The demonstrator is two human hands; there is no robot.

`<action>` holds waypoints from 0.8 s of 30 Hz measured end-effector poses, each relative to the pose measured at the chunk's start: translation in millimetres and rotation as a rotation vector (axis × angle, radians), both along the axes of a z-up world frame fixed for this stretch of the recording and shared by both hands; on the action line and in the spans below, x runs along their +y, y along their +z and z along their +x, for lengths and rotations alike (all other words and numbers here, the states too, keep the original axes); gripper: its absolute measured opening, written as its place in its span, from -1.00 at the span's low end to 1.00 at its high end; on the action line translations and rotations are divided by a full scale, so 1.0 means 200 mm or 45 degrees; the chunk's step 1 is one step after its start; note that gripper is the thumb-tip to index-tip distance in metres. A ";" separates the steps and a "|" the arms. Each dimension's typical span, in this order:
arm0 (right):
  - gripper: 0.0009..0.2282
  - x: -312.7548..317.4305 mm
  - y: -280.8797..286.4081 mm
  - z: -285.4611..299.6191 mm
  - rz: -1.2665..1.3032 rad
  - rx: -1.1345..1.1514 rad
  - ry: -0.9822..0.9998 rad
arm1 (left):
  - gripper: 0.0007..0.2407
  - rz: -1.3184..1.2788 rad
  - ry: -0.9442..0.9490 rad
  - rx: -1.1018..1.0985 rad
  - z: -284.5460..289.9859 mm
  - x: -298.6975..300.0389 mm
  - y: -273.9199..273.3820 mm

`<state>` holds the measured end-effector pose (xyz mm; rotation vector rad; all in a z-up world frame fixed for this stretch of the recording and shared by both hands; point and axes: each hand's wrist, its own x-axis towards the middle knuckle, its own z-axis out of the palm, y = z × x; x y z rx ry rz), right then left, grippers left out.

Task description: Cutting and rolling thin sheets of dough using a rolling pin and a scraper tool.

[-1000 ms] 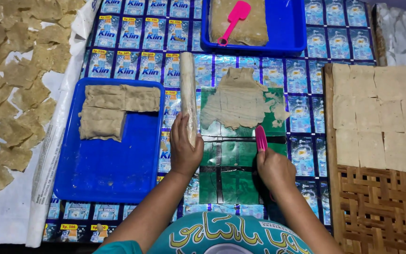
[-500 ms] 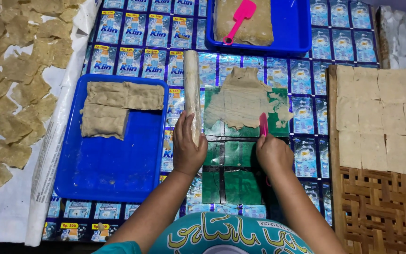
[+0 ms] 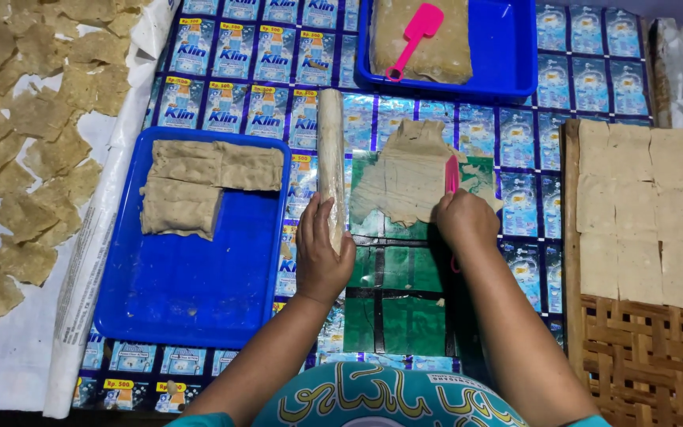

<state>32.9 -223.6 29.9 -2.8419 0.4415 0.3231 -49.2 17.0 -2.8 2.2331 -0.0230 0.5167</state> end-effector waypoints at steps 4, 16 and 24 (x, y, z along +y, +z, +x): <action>-0.55 -0.02 -0.06 0.09 0.027 -0.021 -0.006 | -0.52 -0.008 -0.002 -0.009 0.00 0.00 0.00; -0.65 0.36 0.13 -0.39 0.173 0.194 0.130 | -0.51 0.026 0.005 -0.028 0.00 0.00 -0.02; -0.66 0.44 0.04 -0.48 0.198 0.292 0.176 | -0.52 0.020 0.008 -0.049 0.00 0.00 -0.02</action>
